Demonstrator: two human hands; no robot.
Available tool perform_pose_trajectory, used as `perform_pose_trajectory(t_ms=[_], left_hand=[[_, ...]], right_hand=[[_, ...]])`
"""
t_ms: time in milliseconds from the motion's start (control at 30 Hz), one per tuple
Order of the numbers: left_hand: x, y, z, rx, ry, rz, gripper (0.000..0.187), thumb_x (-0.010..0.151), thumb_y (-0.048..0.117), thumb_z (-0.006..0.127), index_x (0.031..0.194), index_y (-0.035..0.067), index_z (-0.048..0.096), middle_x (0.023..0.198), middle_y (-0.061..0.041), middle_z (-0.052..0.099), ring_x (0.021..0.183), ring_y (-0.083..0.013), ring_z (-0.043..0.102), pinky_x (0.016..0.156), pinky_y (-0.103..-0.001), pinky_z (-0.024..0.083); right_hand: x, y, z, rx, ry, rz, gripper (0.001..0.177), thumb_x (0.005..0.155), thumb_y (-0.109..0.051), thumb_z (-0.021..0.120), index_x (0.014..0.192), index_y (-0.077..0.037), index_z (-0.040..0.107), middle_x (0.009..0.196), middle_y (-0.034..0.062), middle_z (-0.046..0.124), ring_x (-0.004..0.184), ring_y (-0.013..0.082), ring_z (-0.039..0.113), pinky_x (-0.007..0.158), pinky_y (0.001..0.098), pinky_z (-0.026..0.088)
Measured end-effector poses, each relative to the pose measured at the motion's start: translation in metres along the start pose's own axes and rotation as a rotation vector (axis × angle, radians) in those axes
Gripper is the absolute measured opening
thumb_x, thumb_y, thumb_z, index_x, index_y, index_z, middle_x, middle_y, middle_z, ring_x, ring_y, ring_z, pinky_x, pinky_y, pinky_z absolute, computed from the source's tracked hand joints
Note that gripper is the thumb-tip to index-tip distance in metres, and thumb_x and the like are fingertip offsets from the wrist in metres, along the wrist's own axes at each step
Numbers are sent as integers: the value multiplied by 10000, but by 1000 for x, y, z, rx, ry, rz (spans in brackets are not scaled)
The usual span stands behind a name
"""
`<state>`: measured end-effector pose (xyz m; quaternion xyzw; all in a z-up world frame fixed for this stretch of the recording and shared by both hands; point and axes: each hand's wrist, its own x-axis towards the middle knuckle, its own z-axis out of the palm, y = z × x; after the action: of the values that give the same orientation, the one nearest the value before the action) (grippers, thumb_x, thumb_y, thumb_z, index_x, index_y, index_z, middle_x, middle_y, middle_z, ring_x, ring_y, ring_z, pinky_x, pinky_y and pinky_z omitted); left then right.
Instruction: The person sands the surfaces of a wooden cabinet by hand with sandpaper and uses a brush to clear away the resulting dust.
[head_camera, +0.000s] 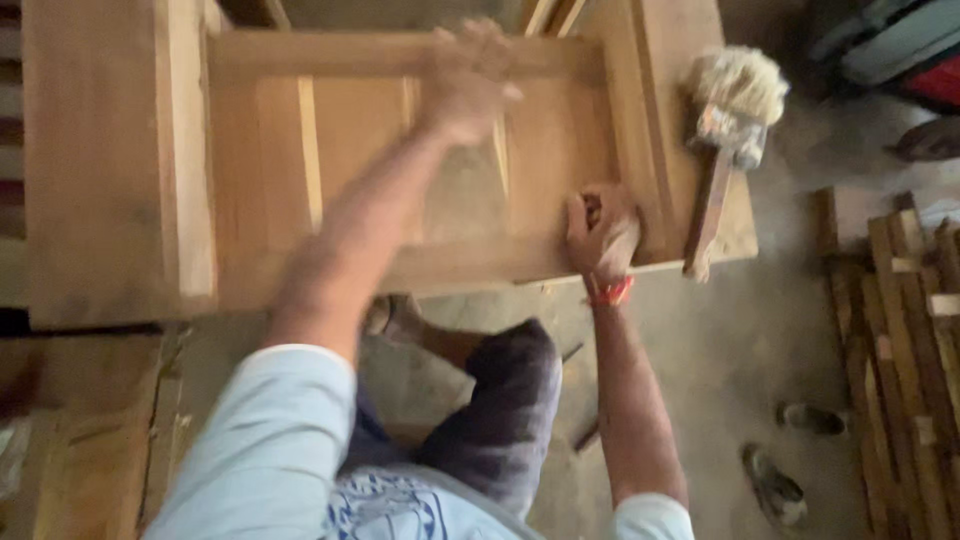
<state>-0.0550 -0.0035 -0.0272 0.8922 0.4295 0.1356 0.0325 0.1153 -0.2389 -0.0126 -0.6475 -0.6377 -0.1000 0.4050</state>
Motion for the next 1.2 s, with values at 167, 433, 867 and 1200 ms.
perform_pose_trajectory(t_ms=[167,433,867,1200], left_hand=[[-101,-165,-66,-15,-107,-342,710,1102,486,359,1647,95,127,1727,-142,17,1586,-346,-18,1271,-609,-2],[-58,-102,-45,-10,-78,-135,691,1111,447,462,1651,78,241,1746,-174,168,1614,-428,51,1268,-667,-37],[35,29,-10,-31,-245,80,634,1058,520,296,1614,221,238,1716,-86,92,1580,-271,21,1205,-693,-43],[-98,-147,-99,62,-346,-543,750,1050,608,153,1648,221,-82,1731,-76,-156,1604,-318,-145,1219,-698,-112]], right_hand=[[-6,-8,-1,87,-62,229,166,931,-190,774,942,-58,675,871,113,659,653,248,639,600,390,517],[-1,-11,1,-44,-74,196,191,950,-210,781,981,-61,665,923,116,658,720,286,659,627,427,521],[2,-8,-2,136,-84,281,130,940,-147,770,926,-42,695,813,88,667,639,202,647,594,330,515],[-3,-14,-7,30,-48,192,194,924,-206,799,948,-58,675,922,112,649,732,261,656,641,404,529]])
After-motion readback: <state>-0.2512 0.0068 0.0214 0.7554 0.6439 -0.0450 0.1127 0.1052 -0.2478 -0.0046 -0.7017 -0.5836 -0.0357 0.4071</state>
